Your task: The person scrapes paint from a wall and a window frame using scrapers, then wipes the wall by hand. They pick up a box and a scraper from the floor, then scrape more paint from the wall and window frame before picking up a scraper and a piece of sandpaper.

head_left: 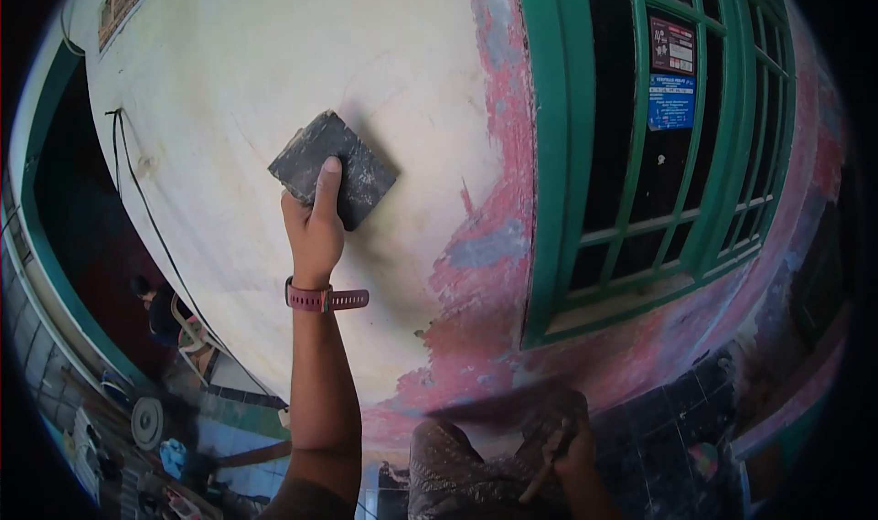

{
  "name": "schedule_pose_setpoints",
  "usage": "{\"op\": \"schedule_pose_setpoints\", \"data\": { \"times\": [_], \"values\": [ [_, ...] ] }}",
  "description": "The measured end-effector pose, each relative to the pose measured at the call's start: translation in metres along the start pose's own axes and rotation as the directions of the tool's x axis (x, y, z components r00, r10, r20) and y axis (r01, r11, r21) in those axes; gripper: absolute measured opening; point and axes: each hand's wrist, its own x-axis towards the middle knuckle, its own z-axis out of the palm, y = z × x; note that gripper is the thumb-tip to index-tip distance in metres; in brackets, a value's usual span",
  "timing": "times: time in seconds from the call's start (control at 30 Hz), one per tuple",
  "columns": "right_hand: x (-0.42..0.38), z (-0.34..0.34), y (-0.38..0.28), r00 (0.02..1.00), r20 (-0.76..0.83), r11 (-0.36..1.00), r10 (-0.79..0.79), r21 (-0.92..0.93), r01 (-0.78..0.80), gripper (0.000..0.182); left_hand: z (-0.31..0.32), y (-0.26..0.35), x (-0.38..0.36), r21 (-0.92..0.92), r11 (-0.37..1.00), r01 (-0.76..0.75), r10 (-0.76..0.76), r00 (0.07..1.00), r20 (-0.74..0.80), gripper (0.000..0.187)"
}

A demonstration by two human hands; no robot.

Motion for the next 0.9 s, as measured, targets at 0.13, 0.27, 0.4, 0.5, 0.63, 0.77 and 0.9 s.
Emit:
{"op": "schedule_pose_setpoints", "data": {
  "times": [0.13,0.27,0.4,0.5,0.63,0.77,0.9],
  "values": [
    [0.006,0.065,-0.002,0.974,-0.099,0.975,0.204,0.107,-0.193,0.042,-0.001,-0.003,0.000,-0.030,0.999,0.029,-0.029,0.999,-0.022,0.038],
    [0.052,0.051,0.031,0.941,-0.166,0.944,0.294,0.204,-0.259,0.035,0.002,-0.004,0.002,-0.075,0.997,-0.014,0.011,0.999,-0.034,0.035],
    [0.081,-0.016,0.084,0.969,-0.004,0.969,0.247,-0.023,-0.247,0.038,0.000,0.001,0.001,-0.046,0.999,-0.019,0.018,1.000,-0.022,0.033],
    [0.102,-0.045,0.109,0.980,0.037,0.973,0.196,-0.130,-0.190,0.036,0.002,0.002,0.002,-0.115,0.993,-0.035,0.033,0.999,-0.021,0.031],
    [0.110,-0.023,0.101,0.981,-0.062,0.969,0.185,-0.153,-0.193,0.035,-0.003,-0.004,0.000,-0.069,0.998,-0.011,0.009,1.000,-0.022,0.031],
    [0.121,0.010,0.068,0.985,-0.097,0.980,0.145,-0.125,-0.156,0.035,0.002,-0.005,0.003,-0.016,1.000,0.002,-0.003,0.999,-0.033,0.033],
    [0.140,0.088,-0.010,1.000,-0.010,0.997,0.008,-0.078,-0.008,0.034,-0.006,0.001,0.004,-0.048,0.998,-0.043,0.044,0.999,0.021,0.032]
  ]
}}
